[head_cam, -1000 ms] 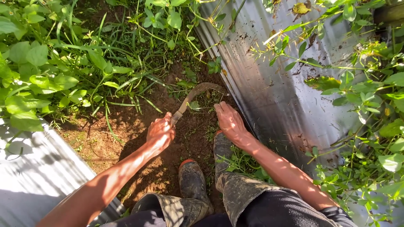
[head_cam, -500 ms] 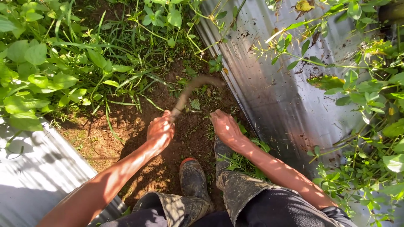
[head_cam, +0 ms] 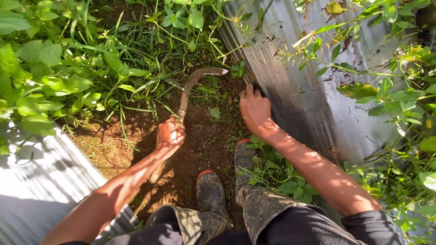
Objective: The person uses a small hand hoe to loosen the soil and remove weeds from a garden bed. They repeatedly scrape the ground and pull out the uprooted weeds by hand, clearing the area between rows of plants.
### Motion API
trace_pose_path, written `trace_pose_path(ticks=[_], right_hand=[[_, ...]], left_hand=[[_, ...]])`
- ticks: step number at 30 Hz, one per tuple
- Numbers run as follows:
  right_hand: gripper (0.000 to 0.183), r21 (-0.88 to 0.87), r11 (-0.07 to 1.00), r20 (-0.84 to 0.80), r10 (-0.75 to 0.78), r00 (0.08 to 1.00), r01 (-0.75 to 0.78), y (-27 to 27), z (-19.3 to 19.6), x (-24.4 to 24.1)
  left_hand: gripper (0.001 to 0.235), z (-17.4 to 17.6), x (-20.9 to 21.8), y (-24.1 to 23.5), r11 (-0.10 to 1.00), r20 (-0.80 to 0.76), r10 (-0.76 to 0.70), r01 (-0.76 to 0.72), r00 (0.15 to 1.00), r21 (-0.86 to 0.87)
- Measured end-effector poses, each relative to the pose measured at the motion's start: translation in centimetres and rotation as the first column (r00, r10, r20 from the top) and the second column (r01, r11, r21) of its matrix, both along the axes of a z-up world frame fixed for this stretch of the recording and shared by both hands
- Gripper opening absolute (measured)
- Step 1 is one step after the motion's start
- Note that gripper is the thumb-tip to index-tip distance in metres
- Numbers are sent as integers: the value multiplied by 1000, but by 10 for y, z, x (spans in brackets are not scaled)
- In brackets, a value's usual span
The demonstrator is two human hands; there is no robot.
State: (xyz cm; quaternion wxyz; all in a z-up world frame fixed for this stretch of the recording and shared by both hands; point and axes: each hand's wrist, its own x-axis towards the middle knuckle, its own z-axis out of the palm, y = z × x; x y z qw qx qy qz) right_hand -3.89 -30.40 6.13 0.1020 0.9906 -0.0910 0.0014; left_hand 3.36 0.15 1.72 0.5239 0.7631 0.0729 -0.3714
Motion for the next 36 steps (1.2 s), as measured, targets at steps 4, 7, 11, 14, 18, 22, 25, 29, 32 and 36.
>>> trace_pose_path(ticks=[4, 7, 11, 14, 18, 22, 25, 29, 32, 36], right_hand=[[14, 13, 994, -189, 106, 976, -106, -14, 0, 14], [16, 48, 970, -117, 242, 963, -238, -24, -5, 8], [26, 227, 947, -229, 279, 932, -228, -42, -8, 5], [28, 423, 871, -95, 318, 943, -251, -49, 28, 2], [29, 463, 821, -186, 458, 869, -333, -25, -2, -19], [28, 593, 724, -309, 608, 732, -351, 18, -4, -42], [23, 543, 791, -304, 498, 812, -282, 39, -32, -45], [14, 320, 928, -196, 260, 945, -189, 29, 10, -27], [19, 347, 931, -202, 189, 961, -111, 22, -56, -50], [35, 373, 902, -109, 273, 956, -215, 29, 1, -24]], left_hand=[[3, 23, -2, -11, 895, 260, -377, 277, 889, 351], [7, 16, 9, -7, 991, 102, -130, 125, 986, 50], [46, -60, 20, 24, 609, -790, 128, -676, 600, -415], [17, -102, 15, 30, 635, -575, 370, -650, 730, -417], [21, -82, 16, 13, 849, -322, 287, -396, 902, -349], [27, -169, 39, 57, 858, -390, 290, -418, 874, -297], [32, -141, 30, 37, 730, -520, 314, -553, 794, -403], [35, -287, -13, 98, 747, -598, 262, -552, 758, -372], [46, 49, 11, 19, 997, -139, -69, 66, 988, -29], [62, -42, 13, 64, 400, -685, -181, -583, 706, -707]])
